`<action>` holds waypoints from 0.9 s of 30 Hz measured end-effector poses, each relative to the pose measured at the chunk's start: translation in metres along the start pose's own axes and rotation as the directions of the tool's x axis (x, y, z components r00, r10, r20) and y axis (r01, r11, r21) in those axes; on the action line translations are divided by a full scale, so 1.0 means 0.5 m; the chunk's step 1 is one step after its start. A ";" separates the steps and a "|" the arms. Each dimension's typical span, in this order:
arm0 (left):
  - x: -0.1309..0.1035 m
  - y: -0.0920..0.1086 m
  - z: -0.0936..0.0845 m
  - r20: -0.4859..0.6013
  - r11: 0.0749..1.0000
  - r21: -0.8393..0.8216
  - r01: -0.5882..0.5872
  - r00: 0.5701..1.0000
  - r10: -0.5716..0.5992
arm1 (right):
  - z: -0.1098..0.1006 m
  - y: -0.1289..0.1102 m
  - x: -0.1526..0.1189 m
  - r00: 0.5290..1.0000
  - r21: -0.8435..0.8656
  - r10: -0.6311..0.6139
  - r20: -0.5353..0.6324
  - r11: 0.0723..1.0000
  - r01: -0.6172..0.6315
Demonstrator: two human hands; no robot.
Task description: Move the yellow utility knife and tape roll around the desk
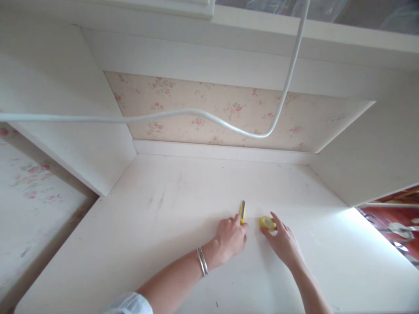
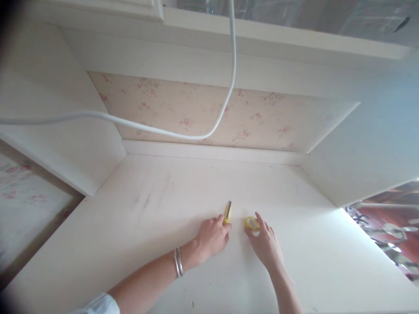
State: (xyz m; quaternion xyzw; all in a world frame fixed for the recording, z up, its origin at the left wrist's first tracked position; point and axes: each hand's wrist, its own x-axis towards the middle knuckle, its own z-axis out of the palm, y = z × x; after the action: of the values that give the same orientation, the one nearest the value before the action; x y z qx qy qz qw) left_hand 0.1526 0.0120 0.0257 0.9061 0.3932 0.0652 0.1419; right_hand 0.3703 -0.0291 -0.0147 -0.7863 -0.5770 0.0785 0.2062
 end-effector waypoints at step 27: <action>-0.244 -0.409 -0.185 -0.201 0.838 0.135 0.528 0.843 -0.499 | 0.180 -0.527 0.008 0.852 0.251 -0.482 0.205 0.867 0.430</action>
State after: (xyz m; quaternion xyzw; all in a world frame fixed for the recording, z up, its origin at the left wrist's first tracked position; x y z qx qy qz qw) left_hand -0.0938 0.0746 0.0501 0.7681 0.6365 0.0592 0.0382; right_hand 0.1084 0.0615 0.0139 -0.5847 -0.7590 0.1863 0.2178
